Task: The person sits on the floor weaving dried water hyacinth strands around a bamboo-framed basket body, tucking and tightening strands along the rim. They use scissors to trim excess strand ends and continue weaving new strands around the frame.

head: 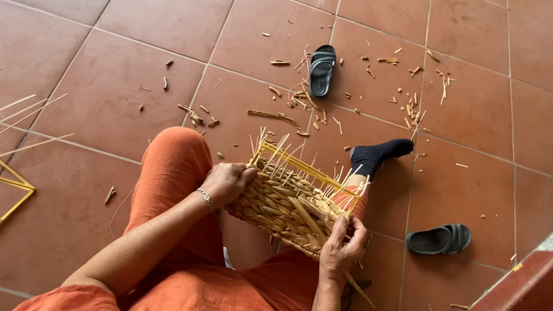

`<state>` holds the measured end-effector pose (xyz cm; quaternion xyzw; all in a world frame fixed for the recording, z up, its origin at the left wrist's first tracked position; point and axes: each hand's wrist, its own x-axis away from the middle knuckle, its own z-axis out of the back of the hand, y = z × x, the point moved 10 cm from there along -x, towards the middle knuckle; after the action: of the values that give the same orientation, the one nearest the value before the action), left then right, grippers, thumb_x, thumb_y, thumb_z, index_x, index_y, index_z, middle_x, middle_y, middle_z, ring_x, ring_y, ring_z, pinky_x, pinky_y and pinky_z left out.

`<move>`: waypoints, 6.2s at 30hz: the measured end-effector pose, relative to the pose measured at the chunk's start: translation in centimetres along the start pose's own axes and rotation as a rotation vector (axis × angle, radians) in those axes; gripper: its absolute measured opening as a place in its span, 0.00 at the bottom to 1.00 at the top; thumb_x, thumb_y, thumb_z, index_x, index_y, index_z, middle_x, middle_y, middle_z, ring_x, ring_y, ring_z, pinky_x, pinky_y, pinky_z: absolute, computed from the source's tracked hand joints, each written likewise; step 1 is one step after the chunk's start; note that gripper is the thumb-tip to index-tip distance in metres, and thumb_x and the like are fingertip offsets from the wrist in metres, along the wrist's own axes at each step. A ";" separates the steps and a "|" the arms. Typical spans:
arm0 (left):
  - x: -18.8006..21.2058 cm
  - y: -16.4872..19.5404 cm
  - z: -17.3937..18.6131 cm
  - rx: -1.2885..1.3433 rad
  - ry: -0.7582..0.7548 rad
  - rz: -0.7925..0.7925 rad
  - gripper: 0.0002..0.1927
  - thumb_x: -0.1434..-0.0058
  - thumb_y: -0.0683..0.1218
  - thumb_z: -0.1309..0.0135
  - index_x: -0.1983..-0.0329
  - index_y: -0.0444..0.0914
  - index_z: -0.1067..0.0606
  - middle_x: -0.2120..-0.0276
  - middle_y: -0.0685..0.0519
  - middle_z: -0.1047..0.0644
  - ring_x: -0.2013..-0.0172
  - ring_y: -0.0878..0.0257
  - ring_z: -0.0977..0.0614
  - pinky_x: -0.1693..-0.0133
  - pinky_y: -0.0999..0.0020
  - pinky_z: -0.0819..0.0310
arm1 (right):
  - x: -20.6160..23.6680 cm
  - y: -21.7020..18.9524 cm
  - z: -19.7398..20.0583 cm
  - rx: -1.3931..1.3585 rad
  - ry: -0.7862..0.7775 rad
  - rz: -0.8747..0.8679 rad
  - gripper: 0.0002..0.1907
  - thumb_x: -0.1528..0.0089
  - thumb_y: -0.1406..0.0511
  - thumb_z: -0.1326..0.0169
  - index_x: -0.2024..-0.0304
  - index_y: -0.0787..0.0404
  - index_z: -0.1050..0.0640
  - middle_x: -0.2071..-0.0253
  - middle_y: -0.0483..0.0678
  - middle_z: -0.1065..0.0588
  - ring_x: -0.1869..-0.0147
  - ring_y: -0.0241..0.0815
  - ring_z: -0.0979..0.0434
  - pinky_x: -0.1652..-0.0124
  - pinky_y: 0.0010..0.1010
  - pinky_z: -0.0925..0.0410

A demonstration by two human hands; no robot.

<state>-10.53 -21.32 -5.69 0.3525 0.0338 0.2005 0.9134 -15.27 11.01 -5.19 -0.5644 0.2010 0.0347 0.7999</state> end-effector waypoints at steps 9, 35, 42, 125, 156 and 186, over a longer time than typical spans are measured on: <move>1.4 1.7 -1.5 -0.493 -0.109 -0.163 0.23 0.33 0.63 0.55 0.63 0.43 0.18 0.57 0.50 0.27 0.50 0.53 0.32 0.51 0.53 0.38 | 1.6 0.5 1.6 0.024 0.000 -0.056 0.15 0.31 0.61 0.46 0.48 0.65 0.25 0.60 0.49 0.22 0.63 0.38 0.25 0.63 0.30 0.30; 9.5 -8.6 -1.6 -0.268 0.085 -0.634 0.10 0.26 0.41 0.50 0.61 0.32 0.20 0.65 0.45 0.28 0.63 0.52 0.30 0.58 0.55 0.37 | 17.1 3.2 17.0 0.618 0.279 0.057 0.10 0.37 0.64 0.40 0.55 0.58 0.22 0.55 0.49 0.23 0.48 0.51 0.25 0.45 0.42 0.35; 9.3 -9.6 -1.0 -0.194 0.028 -0.641 0.10 0.25 0.39 0.53 0.59 0.31 0.21 0.64 0.46 0.28 0.58 0.52 0.28 0.50 0.55 0.33 | 23.8 9.7 30.3 0.895 0.308 -0.151 0.07 0.40 0.70 0.35 0.63 0.55 0.21 0.67 0.42 0.23 0.61 0.43 0.24 0.57 0.38 0.32; 12.1 7.6 -8.6 0.032 0.015 -0.967 0.19 0.45 0.34 0.44 0.49 0.33 0.28 0.43 0.43 0.27 0.45 0.48 0.21 0.45 0.60 0.24 | 5.0 -5.3 -3.1 0.464 -0.444 0.571 0.11 0.42 0.64 0.30 0.68 0.57 0.22 0.64 0.45 0.31 0.55 0.46 0.31 0.55 0.40 0.36; 8.8 8.7 -9.8 0.076 -0.041 -0.708 0.14 0.33 0.39 0.46 0.46 0.35 0.30 0.59 0.45 0.25 0.57 0.49 0.20 0.57 0.56 0.23 | 1.7 0.5 -5.8 0.157 -0.850 0.032 0.06 0.37 0.65 0.36 0.60 0.61 0.18 0.67 0.49 0.18 0.67 0.38 0.19 0.67 0.32 0.27; 8.0 9.4 -10.8 0.143 -0.064 -0.734 0.15 0.36 0.39 0.42 0.47 0.38 0.28 0.50 0.43 0.27 0.59 0.51 0.20 0.62 0.58 0.23 | 1.3 4.8 1.9 -0.056 -0.419 -0.164 0.10 0.37 0.67 0.36 0.55 0.63 0.21 0.63 0.44 0.20 0.63 0.29 0.20 0.63 0.22 0.25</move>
<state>-8.62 -5.13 -6.93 0.3861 0.1434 -0.1544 0.8981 -14.87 14.28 -9.37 -0.5813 -0.0173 0.0918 0.8083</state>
